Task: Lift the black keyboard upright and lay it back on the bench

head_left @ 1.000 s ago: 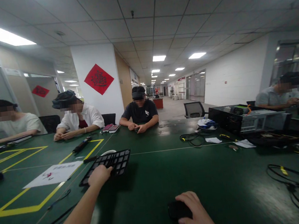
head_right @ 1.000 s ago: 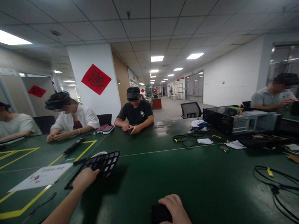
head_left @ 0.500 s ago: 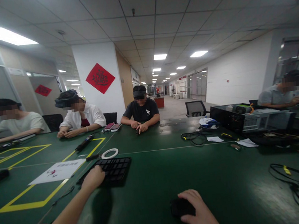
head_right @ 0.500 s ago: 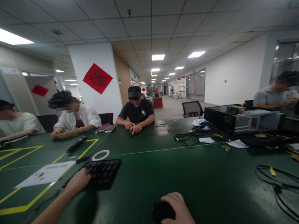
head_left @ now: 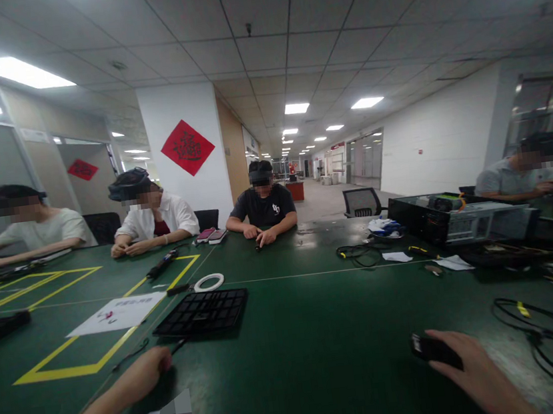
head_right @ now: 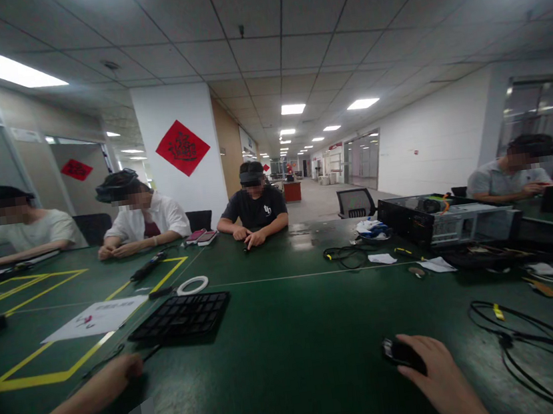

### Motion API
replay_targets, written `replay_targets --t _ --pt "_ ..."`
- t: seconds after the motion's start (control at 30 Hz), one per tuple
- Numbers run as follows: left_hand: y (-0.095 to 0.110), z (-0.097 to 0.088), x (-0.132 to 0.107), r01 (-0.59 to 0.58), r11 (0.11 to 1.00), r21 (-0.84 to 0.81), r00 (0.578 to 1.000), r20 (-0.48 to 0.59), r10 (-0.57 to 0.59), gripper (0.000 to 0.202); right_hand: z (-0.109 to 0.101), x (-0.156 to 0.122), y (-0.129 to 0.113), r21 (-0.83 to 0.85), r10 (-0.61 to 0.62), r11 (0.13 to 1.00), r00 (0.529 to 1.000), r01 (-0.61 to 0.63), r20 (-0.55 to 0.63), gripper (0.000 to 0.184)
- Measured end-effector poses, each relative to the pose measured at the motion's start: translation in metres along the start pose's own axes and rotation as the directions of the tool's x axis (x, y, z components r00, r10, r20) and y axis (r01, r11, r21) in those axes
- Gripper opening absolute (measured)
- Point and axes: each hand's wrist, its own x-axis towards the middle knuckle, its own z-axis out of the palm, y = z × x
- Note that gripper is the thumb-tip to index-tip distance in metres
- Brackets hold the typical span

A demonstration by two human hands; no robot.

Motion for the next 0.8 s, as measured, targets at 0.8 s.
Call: replay_targets --t 0.8 --pt "0.008 0.003 -0.014 -0.075 0.975 0.207 0.992 0.116 0.051 0.024 0.001 -0.027 0.097 -0.289 -0.033 0.957 0.972 -0.037 -0.234 0.044"
